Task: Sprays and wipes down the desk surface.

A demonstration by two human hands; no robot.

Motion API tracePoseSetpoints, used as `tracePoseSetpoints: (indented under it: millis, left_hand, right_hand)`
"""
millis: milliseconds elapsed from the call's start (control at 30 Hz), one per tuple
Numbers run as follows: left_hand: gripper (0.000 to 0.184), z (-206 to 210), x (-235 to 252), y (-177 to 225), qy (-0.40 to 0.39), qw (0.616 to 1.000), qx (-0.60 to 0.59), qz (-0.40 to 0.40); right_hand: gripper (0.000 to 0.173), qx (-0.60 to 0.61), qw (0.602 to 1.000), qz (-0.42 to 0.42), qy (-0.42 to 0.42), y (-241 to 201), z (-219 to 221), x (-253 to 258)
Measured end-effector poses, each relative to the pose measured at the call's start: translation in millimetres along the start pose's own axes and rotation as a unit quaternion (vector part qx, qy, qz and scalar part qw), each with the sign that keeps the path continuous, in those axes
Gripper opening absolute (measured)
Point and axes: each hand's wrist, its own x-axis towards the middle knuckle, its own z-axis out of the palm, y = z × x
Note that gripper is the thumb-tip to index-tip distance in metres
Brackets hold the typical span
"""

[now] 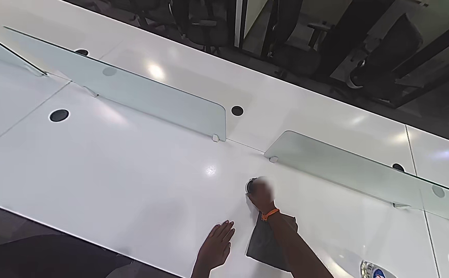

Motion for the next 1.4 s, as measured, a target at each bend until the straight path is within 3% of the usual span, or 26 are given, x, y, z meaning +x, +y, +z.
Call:
tracePoseSetpoints:
  millis: [500,700,833,1067,1200,1267,1333,1400]
  left_hand:
    - [0.049,3.9,-1.3,-1.2,0.001,1.0,0.009,0.008]
    - [0.049,2.8,-1.0,-0.8,0.0,1.0,0.007,0.006]
    - [0.049,0.9,0.1,-1.1,-0.005,1.0,0.003,0.004]
    - [0.049,1.3,-1.4,-1.1,0.002,1.0,0.008,0.011]
    - [0.049,2.3,-0.6,-1.6,0.012,1.0,0.014,0.016]
    - [0.049,0.9,0.4,-0.5,0.0,1.0,0.015,0.014]
    - [0.049,-0.6,2.2,-0.6,0.001,1.0,0.016,0.014]
    - [0.049,0.7,-0.5,-1.3,-0.002,1.0,0.011,0.014]
  right_hand:
    - [0.076,-0.064,0.996,0.025,-0.048,-5.4,-14.3,4.2]
    - [0.074,-0.07,0.997,0.015,-0.025,-0.1,-7.1,5.6]
    - [0.082,-0.02,1.0,0.019,0.005,15.9,-6.0,-6.4]
    - [0.078,0.03,0.989,0.05,0.138,37.5,-8.0,-84.3]
    - [0.084,-0.048,0.994,-0.01,0.102,53.8,43.8,-153.3]
    - [0.073,-0.103,0.992,-0.047,0.051,67.7,79.2,-170.6]
    - [0.05,-0.093,0.988,-0.077,0.093,77.5,98.6,-167.2]
    - [0.038,-0.037,0.986,-0.081,0.141,75.4,100.5,-159.3]
